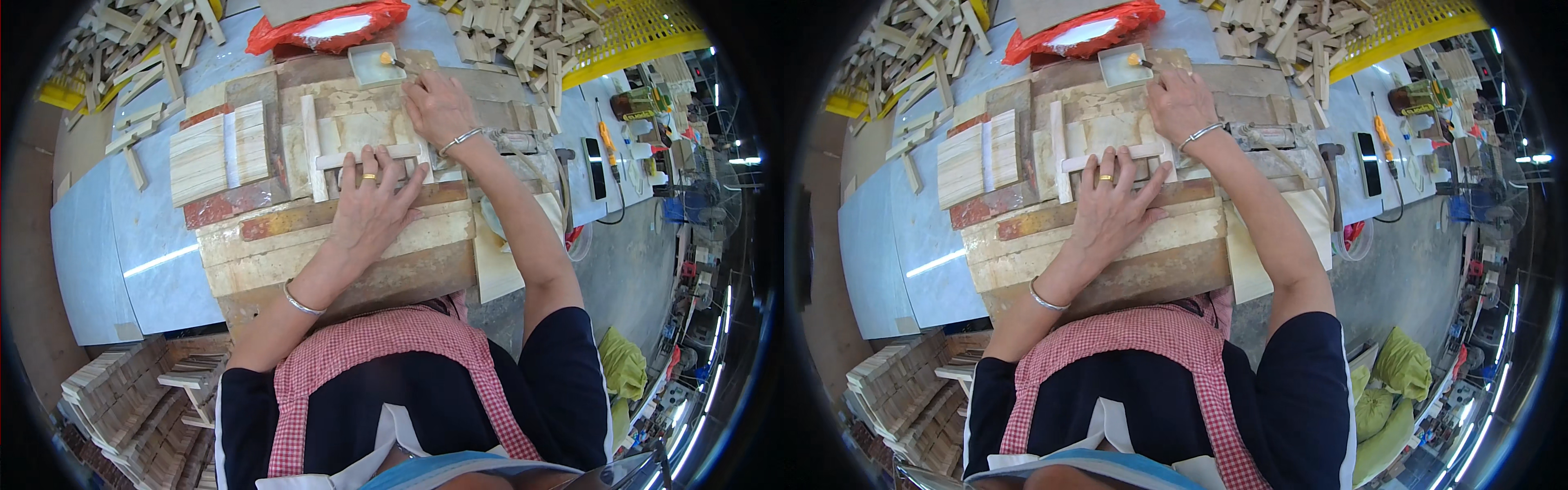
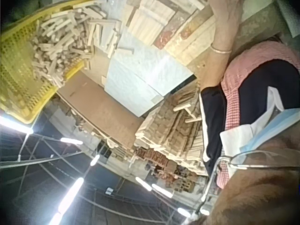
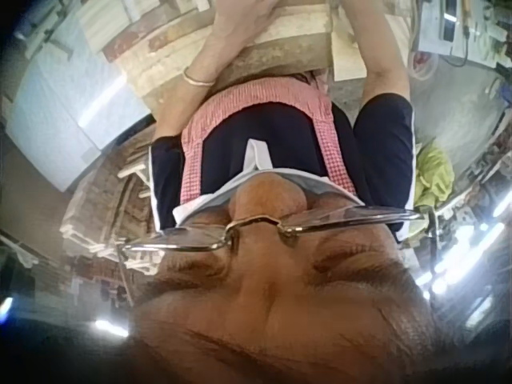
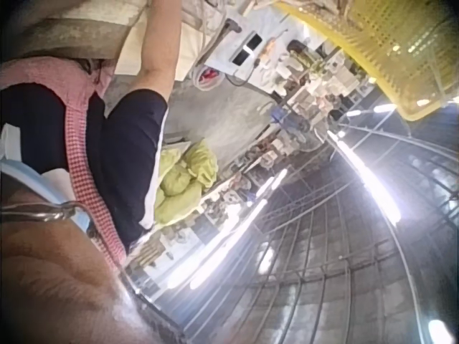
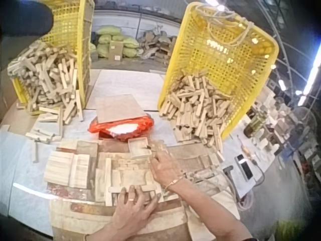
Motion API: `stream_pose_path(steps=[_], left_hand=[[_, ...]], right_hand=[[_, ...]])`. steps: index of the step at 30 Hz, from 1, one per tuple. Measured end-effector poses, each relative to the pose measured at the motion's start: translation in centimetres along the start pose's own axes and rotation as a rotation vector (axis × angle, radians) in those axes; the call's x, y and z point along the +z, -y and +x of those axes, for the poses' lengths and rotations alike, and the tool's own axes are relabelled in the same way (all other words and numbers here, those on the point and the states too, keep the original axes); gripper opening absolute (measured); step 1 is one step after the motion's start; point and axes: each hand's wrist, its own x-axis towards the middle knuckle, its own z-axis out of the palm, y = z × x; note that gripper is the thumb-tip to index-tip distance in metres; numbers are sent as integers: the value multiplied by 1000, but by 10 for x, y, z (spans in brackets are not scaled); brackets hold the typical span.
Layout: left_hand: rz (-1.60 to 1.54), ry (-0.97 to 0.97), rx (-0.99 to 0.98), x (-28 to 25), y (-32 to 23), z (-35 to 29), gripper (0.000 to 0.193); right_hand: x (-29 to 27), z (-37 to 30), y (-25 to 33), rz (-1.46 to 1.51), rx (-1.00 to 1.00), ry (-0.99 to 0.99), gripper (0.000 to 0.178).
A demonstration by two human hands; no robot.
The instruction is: Assembling small wooden frames by gluing and hammering components together on a workbench.
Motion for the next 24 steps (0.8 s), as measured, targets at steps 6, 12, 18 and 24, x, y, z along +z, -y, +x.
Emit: stream_pose_path(steps=[6, 12, 18, 24], left_hand=[[-15, -2, -4, 5, 5, -9, 68], [-80, -21, -10, 8, 9, -19, 72], [-67, -51, 1, 12, 9, -19, 76], [-60, -54, -1, 11, 7, -19, 75]], right_hand=[[-61, -66, 2, 274, 214, -46, 21], [-95, -189, 15, 67, 306, 68, 24], [-80, -198, 10, 71, 367, 51, 25], [-94, -112, 20, 175, 222, -119, 19]])
